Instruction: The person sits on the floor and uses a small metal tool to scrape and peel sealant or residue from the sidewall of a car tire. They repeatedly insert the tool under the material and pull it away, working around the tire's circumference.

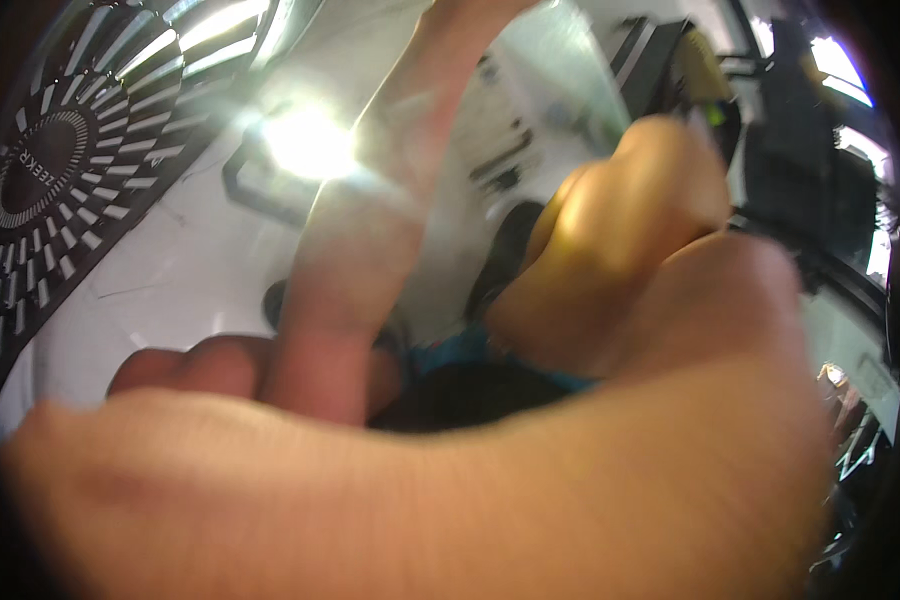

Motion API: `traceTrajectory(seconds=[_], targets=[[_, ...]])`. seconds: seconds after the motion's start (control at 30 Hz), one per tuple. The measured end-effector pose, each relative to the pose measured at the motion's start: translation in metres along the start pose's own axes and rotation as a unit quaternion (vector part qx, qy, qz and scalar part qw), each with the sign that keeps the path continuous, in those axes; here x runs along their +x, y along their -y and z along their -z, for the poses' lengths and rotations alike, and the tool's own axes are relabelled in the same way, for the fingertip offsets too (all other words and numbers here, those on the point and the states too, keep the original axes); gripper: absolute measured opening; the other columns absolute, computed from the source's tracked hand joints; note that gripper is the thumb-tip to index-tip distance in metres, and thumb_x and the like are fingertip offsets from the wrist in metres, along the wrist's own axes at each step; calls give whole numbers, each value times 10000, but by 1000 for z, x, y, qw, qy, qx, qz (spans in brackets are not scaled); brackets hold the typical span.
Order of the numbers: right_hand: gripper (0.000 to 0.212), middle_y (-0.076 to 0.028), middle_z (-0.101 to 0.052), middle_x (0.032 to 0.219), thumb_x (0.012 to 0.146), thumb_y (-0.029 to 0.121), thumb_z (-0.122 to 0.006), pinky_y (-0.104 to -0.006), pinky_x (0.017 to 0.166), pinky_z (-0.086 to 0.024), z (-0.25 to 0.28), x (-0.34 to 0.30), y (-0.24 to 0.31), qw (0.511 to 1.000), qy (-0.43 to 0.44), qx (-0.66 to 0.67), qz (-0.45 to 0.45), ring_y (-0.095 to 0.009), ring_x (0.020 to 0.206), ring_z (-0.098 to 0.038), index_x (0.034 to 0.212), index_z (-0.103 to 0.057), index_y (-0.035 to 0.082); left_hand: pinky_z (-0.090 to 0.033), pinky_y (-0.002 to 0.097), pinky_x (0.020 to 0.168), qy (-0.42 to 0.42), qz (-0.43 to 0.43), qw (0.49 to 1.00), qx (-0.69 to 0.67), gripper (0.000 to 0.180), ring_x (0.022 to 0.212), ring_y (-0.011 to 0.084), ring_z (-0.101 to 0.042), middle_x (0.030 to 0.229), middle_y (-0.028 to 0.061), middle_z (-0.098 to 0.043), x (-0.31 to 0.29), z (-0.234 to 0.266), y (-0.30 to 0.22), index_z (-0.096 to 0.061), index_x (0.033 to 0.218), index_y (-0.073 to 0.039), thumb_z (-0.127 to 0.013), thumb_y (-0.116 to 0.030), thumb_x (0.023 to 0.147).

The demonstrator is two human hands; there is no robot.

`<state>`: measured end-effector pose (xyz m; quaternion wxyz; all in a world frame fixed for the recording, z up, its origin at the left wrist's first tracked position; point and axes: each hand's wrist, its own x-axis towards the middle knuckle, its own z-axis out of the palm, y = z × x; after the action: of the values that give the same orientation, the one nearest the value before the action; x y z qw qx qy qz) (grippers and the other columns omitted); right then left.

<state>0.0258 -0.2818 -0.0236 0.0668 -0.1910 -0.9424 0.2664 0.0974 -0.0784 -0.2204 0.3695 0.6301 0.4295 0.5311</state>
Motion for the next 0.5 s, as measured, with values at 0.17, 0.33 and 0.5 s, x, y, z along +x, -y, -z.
traceTrajectory(seconds=[0.17,0.33,0.5], targets=[[222,-104,-731,882,1010,125,-661,-310,732,-551,-19,4,14,995,64,-24,71,-197,793,-683,1177,-727,-5,-527,604,886,22,2,999,26,291,1052,519,-685,1067,309,-724,-12,-1,-14,-659,1135,-28,-531,-283,1079],[239,-123,-737,901,999,142,-669,-334,735,-559,-23,1,15,992,76,-33,94,-234,808,-694,1180,-724,-4,-524,586,860,-3,-8,999,34,291,1022,512,-690,1019,296,-725,-8,4,-3,-659,1086,-16,-539,-280,1075],[258,-143,-743,921,988,160,-676,-358,738,-567,-20,-4,8,992,82,-43,87,-272,823,-706,1183,-721,-3,-524,554,833,-57,-53,996,52,297,979,499,-696,975,293,-715,7,4,14,-660,1053,2,-545,-271,1073]])
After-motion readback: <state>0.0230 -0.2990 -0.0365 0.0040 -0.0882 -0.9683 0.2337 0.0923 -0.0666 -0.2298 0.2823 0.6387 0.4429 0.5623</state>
